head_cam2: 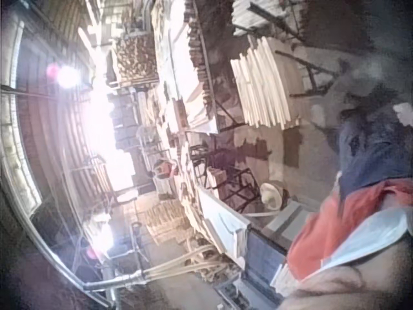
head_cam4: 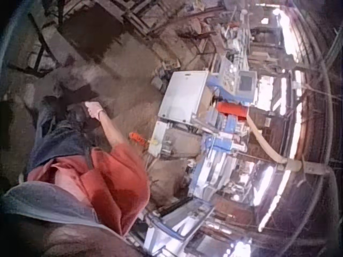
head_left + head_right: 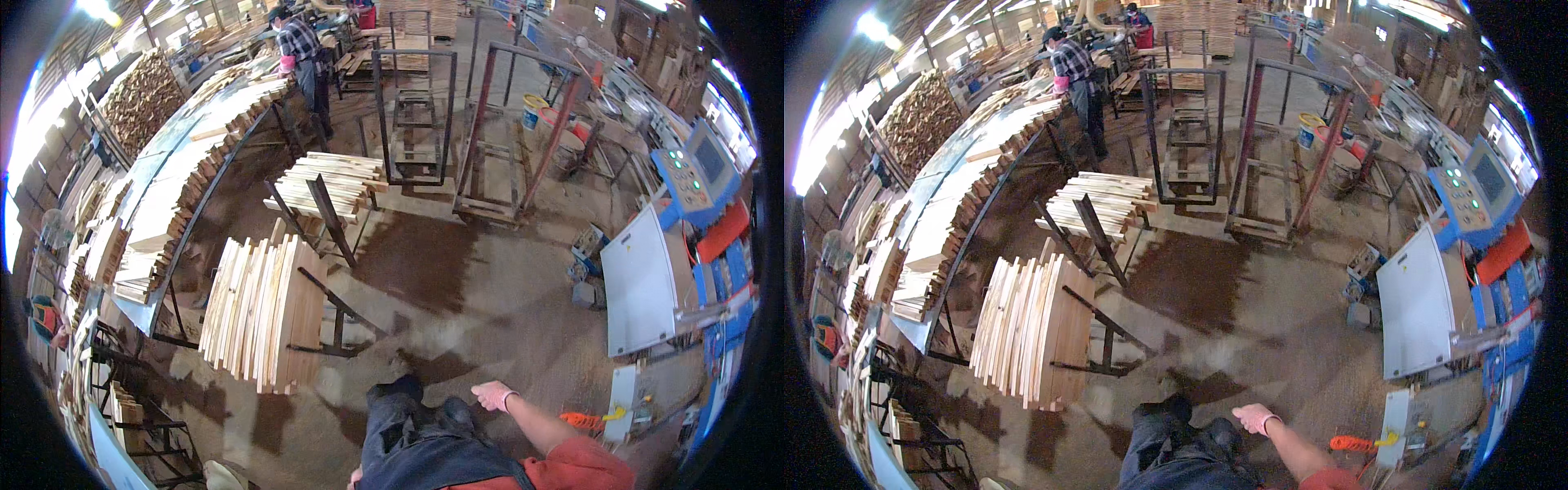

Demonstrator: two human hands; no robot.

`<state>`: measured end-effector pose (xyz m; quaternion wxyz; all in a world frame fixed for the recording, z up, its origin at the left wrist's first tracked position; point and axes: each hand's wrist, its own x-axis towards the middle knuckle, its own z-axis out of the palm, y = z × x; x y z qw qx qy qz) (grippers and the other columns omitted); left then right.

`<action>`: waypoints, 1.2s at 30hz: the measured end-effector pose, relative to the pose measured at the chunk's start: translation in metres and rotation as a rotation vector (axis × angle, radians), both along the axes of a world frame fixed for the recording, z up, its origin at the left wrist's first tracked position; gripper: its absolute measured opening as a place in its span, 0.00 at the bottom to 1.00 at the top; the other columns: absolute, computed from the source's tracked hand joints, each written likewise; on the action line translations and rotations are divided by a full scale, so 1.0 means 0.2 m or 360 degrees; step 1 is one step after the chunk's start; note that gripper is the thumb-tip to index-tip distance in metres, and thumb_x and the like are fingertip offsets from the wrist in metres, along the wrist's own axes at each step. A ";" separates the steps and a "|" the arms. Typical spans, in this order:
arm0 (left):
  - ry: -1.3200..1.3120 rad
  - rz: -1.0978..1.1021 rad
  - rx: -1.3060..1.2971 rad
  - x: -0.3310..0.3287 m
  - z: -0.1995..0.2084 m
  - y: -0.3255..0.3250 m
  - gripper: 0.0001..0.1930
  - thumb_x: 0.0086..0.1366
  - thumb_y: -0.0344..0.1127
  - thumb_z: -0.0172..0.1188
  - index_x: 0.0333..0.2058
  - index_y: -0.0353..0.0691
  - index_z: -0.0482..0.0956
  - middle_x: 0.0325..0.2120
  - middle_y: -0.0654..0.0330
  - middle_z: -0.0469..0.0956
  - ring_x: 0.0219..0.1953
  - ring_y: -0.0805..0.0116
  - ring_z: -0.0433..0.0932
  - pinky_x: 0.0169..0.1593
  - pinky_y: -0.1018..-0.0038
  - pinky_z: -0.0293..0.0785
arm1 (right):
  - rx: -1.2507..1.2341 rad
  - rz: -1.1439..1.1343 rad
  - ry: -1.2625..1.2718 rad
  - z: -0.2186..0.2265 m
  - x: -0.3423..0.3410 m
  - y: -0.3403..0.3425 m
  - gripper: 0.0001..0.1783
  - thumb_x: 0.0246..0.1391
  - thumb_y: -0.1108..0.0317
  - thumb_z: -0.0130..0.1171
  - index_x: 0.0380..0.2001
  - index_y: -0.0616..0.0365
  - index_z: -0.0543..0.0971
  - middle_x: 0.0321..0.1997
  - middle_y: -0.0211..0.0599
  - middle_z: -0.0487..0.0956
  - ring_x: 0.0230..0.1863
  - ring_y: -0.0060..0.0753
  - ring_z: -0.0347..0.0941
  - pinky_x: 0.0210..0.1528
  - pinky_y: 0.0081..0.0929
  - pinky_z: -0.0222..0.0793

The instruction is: The person repeatedly picks up stacks of wooden planks from a metal table and places them onto a conveyor belt. The worker wears gloves and handles the wood by hand, moving the planks in a repetitive cycle between the table and the machine.

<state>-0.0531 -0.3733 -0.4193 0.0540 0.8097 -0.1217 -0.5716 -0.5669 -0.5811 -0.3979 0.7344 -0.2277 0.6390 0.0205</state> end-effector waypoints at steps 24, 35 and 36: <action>0.0862 0.0270 -0.0665 -0.80 0.31 -4.45 0.13 0.78 0.45 0.61 0.49 0.42 0.83 0.32 0.60 0.82 0.32 0.67 0.80 0.37 0.69 0.77 | -0.0965 0.1776 0.0695 -0.29 -0.81 -2.47 0.17 0.60 0.61 0.64 0.49 0.58 0.85 0.44 0.59 0.87 0.48 0.65 0.85 0.48 0.54 0.81; 0.0352 0.1105 -0.0329 -0.58 -0.11 -4.15 0.19 0.71 0.52 0.63 0.29 0.42 0.81 0.24 0.62 0.78 0.22 0.67 0.72 0.28 0.66 0.70 | -0.0155 0.0377 0.0584 0.03 -0.44 -4.74 0.19 0.66 0.52 0.56 0.32 0.58 0.78 0.35 0.46 0.79 0.37 0.45 0.75 0.39 0.43 0.67; 0.0343 0.1304 -0.0386 -0.56 -0.07 -4.24 0.17 0.71 0.50 0.62 0.28 0.44 0.80 0.23 0.62 0.77 0.20 0.68 0.72 0.26 0.68 0.69 | -0.0297 0.0840 0.0685 0.01 -0.35 -4.94 0.28 0.66 0.46 0.53 0.39 0.65 0.84 0.50 0.62 0.85 0.55 0.59 0.82 0.56 0.50 0.74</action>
